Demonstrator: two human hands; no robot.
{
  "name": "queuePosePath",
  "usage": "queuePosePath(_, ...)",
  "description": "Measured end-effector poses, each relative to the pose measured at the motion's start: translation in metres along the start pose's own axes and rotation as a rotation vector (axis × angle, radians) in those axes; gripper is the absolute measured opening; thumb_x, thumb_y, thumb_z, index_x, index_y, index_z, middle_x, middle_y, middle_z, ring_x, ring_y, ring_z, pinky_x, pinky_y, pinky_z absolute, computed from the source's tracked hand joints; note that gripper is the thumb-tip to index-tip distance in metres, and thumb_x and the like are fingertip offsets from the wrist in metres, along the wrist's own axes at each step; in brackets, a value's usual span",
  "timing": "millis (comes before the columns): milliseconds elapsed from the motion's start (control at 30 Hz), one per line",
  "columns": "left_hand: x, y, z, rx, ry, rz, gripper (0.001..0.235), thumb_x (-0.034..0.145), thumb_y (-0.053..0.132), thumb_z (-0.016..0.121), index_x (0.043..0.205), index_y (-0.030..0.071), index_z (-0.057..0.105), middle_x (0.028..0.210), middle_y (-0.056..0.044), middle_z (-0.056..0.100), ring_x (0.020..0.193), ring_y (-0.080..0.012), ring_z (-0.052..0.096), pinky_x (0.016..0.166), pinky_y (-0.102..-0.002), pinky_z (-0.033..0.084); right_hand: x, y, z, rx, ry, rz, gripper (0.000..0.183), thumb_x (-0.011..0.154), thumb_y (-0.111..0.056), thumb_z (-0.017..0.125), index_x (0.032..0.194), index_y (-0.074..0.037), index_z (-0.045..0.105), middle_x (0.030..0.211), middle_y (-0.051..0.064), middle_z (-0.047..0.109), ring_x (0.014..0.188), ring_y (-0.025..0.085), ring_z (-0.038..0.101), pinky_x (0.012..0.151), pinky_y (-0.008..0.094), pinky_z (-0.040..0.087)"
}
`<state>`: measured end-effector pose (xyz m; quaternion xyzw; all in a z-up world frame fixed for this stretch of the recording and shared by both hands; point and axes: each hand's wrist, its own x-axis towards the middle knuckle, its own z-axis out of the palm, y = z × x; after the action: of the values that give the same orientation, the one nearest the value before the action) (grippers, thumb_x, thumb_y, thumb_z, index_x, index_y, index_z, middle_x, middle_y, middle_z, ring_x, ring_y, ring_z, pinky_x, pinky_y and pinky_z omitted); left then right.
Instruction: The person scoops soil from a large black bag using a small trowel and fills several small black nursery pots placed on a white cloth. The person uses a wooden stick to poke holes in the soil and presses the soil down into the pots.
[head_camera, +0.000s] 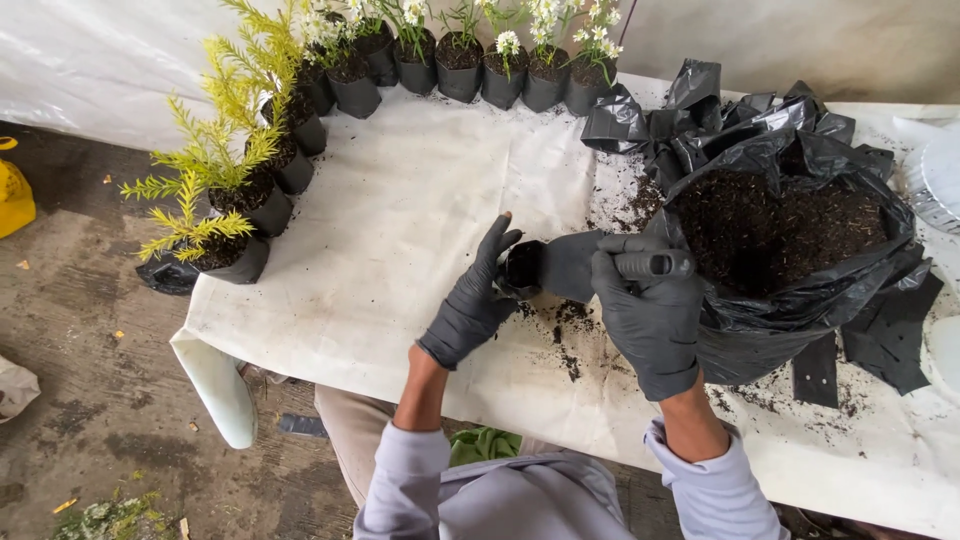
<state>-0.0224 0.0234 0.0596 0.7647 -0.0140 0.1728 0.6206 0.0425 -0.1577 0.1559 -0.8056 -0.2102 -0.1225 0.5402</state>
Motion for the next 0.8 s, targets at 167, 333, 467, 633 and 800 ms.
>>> queuePosePath(167, 0.012, -0.006, -0.010, -0.001, -0.169, -0.014, 0.109, 0.076, -0.011, 0.071, 0.165, 0.025, 0.021, 0.144, -0.011, 0.060, 0.130, -0.0333, 0.060, 0.109, -0.047, 0.047, 0.004, -0.001, 0.004, -0.004, -0.011, -0.044, 0.016, 0.086, 0.005, 0.083, 0.100, -0.003, 0.078, 0.086, 0.011, 0.074, 0.092, 0.025, 0.076, 0.076, 0.037, 0.061)
queuePosePath(333, 0.014, -0.016, -0.009, 0.000, -0.144, -0.063, 0.111, 0.074, -0.002, 0.084, 0.164, 0.028, 0.025, 0.138, -0.007, 0.065, 0.121, -0.0313, 0.066, 0.103, -0.044, 0.052, 0.002, -0.009, 0.005, -0.052, -0.013, -0.077, 0.016, 0.086, 0.004, 0.083, 0.099, -0.003, 0.077, 0.088, 0.014, 0.074, 0.094, 0.031, 0.075, 0.080, 0.039, 0.060)
queuePosePath(467, 0.012, -0.004, -0.013, 0.005, -0.151, -0.048, 0.109, 0.072, -0.001, 0.086, 0.162, 0.026, 0.030, 0.135, -0.009, 0.067, 0.110, -0.0341, 0.070, 0.098, -0.047, 0.054, -0.002, -0.002, 0.007, 0.020, -0.029, -0.146, 0.012, 0.083, 0.008, 0.082, 0.087, 0.000, 0.075, 0.090, 0.014, 0.075, 0.097, 0.033, 0.075, 0.083, 0.041, 0.058)
queuePosePath(633, 0.013, -0.022, -0.007, 0.022, -0.135, -0.050, 0.105, 0.073, 0.001, 0.086, 0.161, 0.024, 0.033, 0.134, -0.011, 0.067, 0.112, -0.0371, 0.069, 0.097, -0.049, 0.055, -0.034, 0.013, -0.033, -0.201, 0.209, -0.337, 0.013, 0.086, 0.007, 0.087, 0.086, 0.000, 0.076, 0.098, 0.016, 0.076, 0.096, 0.033, 0.075, 0.084, 0.037, 0.060)
queuePosePath(800, 0.013, -0.031, -0.001, 0.094, -0.117, -0.061, 0.097, 0.078, 0.007, 0.083, 0.160, 0.022, 0.034, 0.133, -0.011, 0.067, 0.117, -0.0368, 0.067, 0.100, -0.050, 0.053, -0.073, 0.067, -0.053, -0.398, 0.254, -0.612, 0.016, 0.083, 0.009, 0.088, 0.095, 0.003, 0.079, 0.102, 0.020, 0.077, 0.101, 0.039, 0.074, 0.084, 0.042, 0.062)
